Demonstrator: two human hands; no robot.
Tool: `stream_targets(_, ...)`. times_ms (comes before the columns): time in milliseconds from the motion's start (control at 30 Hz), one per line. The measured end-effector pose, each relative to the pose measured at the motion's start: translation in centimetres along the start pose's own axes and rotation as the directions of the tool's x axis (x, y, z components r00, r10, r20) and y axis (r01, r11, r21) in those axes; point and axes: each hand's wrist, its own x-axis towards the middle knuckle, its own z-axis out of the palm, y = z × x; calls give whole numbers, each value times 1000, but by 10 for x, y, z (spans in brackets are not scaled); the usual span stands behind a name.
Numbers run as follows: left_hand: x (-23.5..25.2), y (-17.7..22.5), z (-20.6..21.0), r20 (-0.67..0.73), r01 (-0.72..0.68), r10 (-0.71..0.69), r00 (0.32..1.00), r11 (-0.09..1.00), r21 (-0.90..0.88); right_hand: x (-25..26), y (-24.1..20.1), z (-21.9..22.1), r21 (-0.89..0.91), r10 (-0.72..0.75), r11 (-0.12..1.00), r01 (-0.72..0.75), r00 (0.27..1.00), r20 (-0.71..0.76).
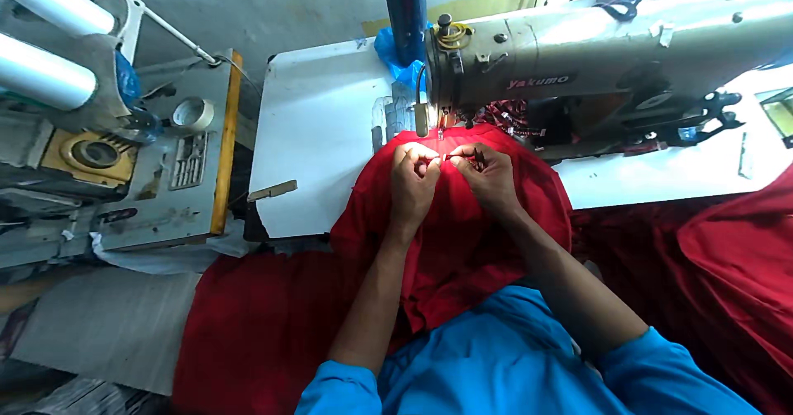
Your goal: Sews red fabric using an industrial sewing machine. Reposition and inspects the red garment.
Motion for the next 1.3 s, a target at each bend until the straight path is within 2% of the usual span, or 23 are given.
stream_targets(200,2,2,-2,-8,-44,45,999,995,94,3,10,8,-76,-124,990,123,992,-15)
stream_targets(600,2,7,-6,25,-2,-1,1000,993,122,4,13,9,-85,-162,983,163,987,13)
stream_targets(967,-1,8,-9,74,96,-102,992,993,74,3,13,9,-98,-151,984,152,988,13)
stream_targets(1200,-1,7,-8,94,91,-97,991,994,62,3,7,3,-107,-104,988,110,993,58)
stream_targets(1300,11,0,-8,98,25,-36,995,993,113,9,1,-8,-99,-48,994,53,998,51)
